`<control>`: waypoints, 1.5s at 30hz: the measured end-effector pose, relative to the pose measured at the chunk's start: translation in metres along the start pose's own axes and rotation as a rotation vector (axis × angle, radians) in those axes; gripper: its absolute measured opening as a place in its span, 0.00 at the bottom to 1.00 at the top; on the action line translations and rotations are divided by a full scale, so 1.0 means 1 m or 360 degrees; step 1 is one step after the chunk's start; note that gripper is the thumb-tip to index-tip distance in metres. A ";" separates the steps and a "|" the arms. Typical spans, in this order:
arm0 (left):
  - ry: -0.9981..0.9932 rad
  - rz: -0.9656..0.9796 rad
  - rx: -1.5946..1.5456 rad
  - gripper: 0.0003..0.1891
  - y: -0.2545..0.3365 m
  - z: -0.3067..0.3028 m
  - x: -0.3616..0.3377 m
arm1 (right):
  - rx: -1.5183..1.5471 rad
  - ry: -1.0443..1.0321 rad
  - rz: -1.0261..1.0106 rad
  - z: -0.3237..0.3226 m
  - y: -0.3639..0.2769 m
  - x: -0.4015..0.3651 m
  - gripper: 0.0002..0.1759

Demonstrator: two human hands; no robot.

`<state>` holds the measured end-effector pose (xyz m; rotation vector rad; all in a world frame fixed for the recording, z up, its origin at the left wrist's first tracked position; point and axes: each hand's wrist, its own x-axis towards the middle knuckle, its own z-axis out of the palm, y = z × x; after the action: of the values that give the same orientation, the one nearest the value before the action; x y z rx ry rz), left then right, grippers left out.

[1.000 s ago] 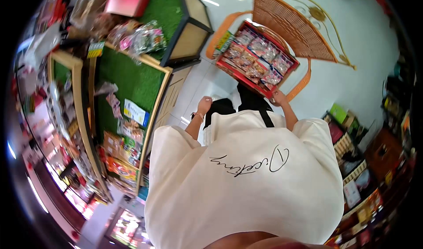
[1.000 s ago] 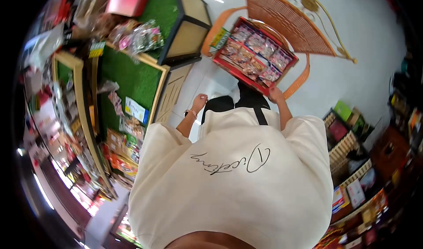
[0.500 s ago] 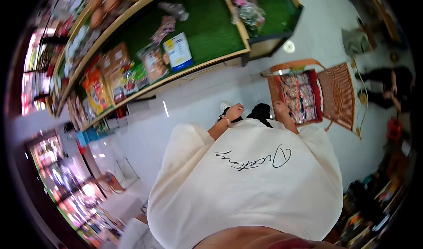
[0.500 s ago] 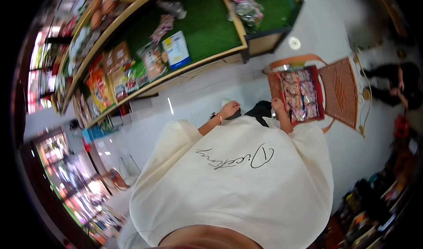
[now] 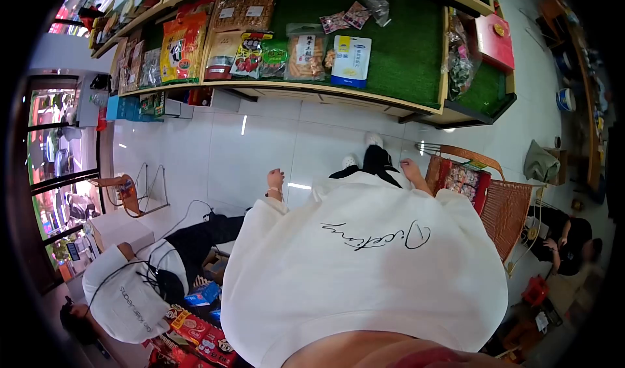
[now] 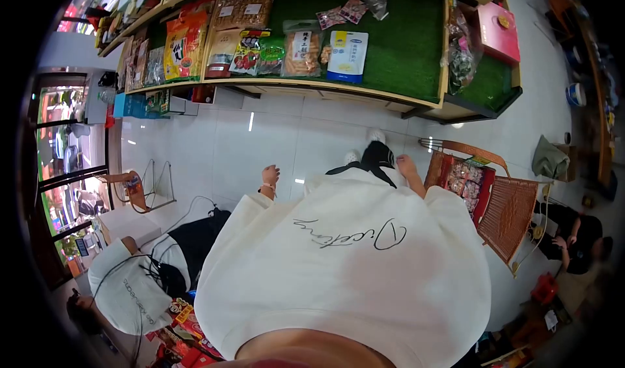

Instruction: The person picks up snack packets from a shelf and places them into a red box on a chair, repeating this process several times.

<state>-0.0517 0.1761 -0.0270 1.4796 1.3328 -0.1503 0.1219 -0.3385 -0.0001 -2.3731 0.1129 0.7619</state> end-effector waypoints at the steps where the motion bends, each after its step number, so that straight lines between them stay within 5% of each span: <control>1: -0.0007 -0.0017 0.0097 0.14 -0.007 -0.012 -0.002 | -0.0025 0.0060 -0.0073 0.010 0.022 0.014 0.15; 5: -0.0017 0.0257 0.0470 0.12 -0.013 -0.023 0.007 | 0.0106 -0.0210 0.0403 0.002 0.017 0.035 0.16; 7: -0.0022 0.0324 0.0210 0.12 0.010 -0.005 0.015 | 0.0206 -0.0281 0.0630 -0.007 -0.003 0.045 0.14; 10: -0.0066 0.0484 0.0161 0.12 0.075 0.028 0.042 | 0.0356 -0.0165 0.0496 0.007 -0.031 0.079 0.13; 13: -0.0116 0.0653 0.0343 0.11 0.150 0.053 0.057 | -0.0119 0.0663 -0.0459 0.013 -0.103 0.105 0.10; 18: -0.0784 0.0556 0.0061 0.12 0.307 0.114 0.090 | 0.0309 0.0503 -0.0587 -0.002 -0.283 0.203 0.09; 21: -0.0992 0.0892 0.0353 0.11 0.367 0.154 0.115 | 0.0292 0.0653 -0.0948 -0.008 -0.359 0.286 0.08; 22: -0.0977 0.1127 0.0562 0.12 0.387 0.171 0.117 | 0.0226 0.0458 -0.0764 -0.024 -0.393 0.304 0.08; 24: -0.1438 0.0704 0.0331 0.12 0.403 0.216 0.145 | 0.0185 0.0587 -0.1059 -0.036 -0.435 0.359 0.08; 26: -0.1365 0.0590 0.0288 0.12 0.426 0.263 0.155 | -0.0073 0.0623 -0.1145 -0.042 -0.459 0.414 0.13; 28: -0.1605 0.0136 -0.0308 0.14 0.454 0.293 0.155 | -0.0404 0.0636 -0.1163 -0.045 -0.469 0.453 0.18; 31: -0.1302 -0.0341 -0.0900 0.17 0.475 0.335 0.157 | -0.0862 0.0659 -0.1263 -0.053 -0.469 0.479 0.24; 33: -0.1405 -0.0255 -0.0590 0.20 0.470 0.349 0.180 | -0.1052 0.0824 -0.1329 -0.041 -0.456 0.488 0.27; 37: -0.1454 -0.0354 -0.0749 0.18 0.446 0.348 0.187 | -0.1312 0.0278 -0.0830 -0.040 -0.458 0.455 0.30; 42: -0.1335 -0.0132 -0.1069 0.17 0.446 0.297 0.164 | -0.0431 0.0112 -0.0556 -0.042 -0.463 0.410 0.29; 45: -0.1442 -0.0009 -0.0815 0.15 0.444 0.246 0.157 | 0.0047 0.0221 -0.0518 -0.033 -0.477 0.356 0.31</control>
<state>0.4762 0.1878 0.0340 0.7945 0.5647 -0.3952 0.5581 0.0592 0.0863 -2.3346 -0.1989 0.4382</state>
